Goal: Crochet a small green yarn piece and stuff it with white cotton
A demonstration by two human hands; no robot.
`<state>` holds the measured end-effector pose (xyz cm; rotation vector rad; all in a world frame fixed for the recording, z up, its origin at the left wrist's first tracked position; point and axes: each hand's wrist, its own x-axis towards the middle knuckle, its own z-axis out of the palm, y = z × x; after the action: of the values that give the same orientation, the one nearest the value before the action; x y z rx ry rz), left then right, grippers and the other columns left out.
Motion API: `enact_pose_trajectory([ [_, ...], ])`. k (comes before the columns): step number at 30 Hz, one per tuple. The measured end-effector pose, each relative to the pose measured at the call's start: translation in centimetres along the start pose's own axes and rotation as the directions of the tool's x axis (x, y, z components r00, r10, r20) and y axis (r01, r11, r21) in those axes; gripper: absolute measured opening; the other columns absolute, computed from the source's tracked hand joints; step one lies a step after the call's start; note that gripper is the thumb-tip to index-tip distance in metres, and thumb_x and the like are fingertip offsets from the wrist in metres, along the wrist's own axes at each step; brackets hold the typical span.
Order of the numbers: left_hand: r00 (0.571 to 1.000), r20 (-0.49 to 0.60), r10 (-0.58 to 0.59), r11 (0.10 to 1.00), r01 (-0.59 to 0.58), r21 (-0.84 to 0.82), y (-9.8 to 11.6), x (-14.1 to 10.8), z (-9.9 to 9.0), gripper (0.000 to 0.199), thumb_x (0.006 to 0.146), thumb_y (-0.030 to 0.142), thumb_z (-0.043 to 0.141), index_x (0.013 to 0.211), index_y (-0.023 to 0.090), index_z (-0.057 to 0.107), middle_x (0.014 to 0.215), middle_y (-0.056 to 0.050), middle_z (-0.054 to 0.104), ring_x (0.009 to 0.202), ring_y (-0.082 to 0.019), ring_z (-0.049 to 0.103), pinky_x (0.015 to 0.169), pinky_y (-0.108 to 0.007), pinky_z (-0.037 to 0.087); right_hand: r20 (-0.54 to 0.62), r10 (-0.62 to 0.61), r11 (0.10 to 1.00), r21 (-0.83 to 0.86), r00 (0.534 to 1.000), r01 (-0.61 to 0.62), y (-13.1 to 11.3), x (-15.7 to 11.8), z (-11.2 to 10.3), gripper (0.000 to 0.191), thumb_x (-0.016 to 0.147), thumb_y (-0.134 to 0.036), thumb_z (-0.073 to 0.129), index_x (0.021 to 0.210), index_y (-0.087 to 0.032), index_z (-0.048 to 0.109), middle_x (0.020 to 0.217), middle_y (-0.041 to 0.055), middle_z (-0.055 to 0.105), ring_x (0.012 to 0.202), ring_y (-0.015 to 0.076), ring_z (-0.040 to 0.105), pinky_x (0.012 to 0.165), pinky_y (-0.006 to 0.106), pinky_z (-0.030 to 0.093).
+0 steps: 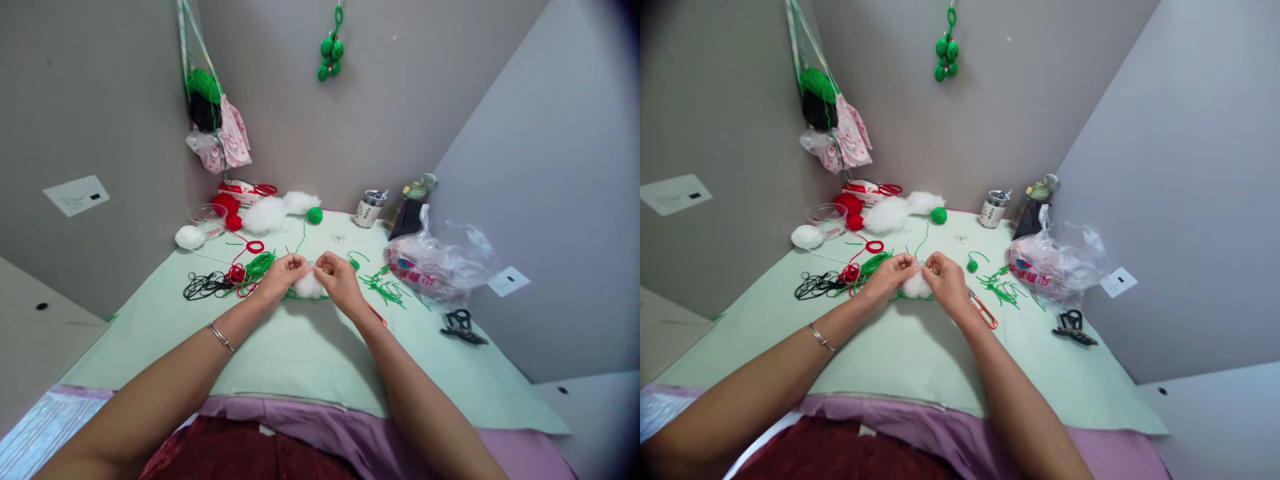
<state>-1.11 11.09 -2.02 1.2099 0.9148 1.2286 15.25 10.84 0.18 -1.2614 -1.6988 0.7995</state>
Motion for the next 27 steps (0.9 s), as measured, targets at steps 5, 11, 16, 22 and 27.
enact_pose_trajectory([
  [5, 0.997, -0.083, -0.008, 0.996, 0.015, 0.088, -1.0, 0.5, -0.3, 0.026, 0.086, 0.035, 0.081, 0.09, 0.015, 0.065, 0.082, 0.001, 0.064, 0.07, -0.013, 0.061, 0.065, -0.027, 0.052, 0.178, 0.008, 0.998, 0.062, 0.984, -0.019, -1.3, -0.6, -0.4, 0.012, 0.074, -0.032, 0.054, 0.082, -0.023, 0.055, 0.057, -0.0094, 0.036, 0.054, 0.0122, 0.032, 0.053, 0.027, 0.027],
  [11, 0.99, -0.133, -0.041, 0.992, 0.057, 0.115, -1.7, 0.5, 0.1, 0.035, 0.1, 0.036, 0.067, 0.129, 0.017, 0.065, 0.127, -0.011, 0.069, 0.104, -0.024, 0.07, 0.087, -0.044, 0.062, 0.116, 0.037, 0.999, 0.026, 0.993, -0.041, -1.0, -0.6, 1.0, 0.012, 0.07, -0.027, 0.056, 0.082, -0.024, 0.053, 0.055, -0.0113, 0.032, 0.053, 0.012, 0.03, 0.053, 0.026, 0.024],
  [16, 0.997, -0.037, -0.067, 0.998, 0.066, -0.012, -0.4, -0.1, 0.2, 0.029, 0.092, 0.044, 0.074, 0.094, 0.016, 0.066, 0.082, 0.0, 0.063, 0.068, -0.012, 0.06, 0.06, -0.024, 0.051, -0.007, 0.061, 0.998, -0.008, 0.998, -0.061, 0.1, 0.2, 0.6, 0.01, 0.072, -0.03, 0.062, 0.074, -0.024, 0.054, 0.051, -0.011, 0.032, 0.052, 0.0118, 0.028, 0.055, 0.027, 0.022],
  [22, 0.997, 0.007, -0.072, 0.993, 0.073, -0.088, 0.6, -0.1, 0.0, 0.039, 0.07, 0.045, 0.087, 0.089, 0.017, 0.067, 0.08, 0.0, 0.064, 0.067, -0.012, 0.057, 0.058, -0.022, 0.044, -0.007, 0.071, 0.996, 0.058, 0.997, -0.071, 0.5, 0.5, -0.4, 0.016, 0.074, -0.038, 0.063, 0.073, -0.024, 0.057, 0.049, -0.0112, 0.029, 0.049, 0.0111, 0.026, 0.052, 0.028, 0.021],
  [27, 0.998, -0.01, -0.06, 0.997, 0.06, -0.054, 0.1, 0.1, 0.0, 0.039, 0.064, 0.039, 0.09, 0.087, 0.017, 0.068, 0.076, 0.001, 0.064, 0.062, -0.011, 0.055, 0.056, -0.022, 0.041, 0.0, 0.077, 0.993, 0.088, 0.997, -0.077, 0.7, 0.6, -0.2, 0.017, 0.072, -0.04, 0.061, 0.073, -0.024, 0.056, 0.05, -0.0104, 0.032, 0.049, 0.0113, 0.028, 0.051, 0.028, 0.022],
])
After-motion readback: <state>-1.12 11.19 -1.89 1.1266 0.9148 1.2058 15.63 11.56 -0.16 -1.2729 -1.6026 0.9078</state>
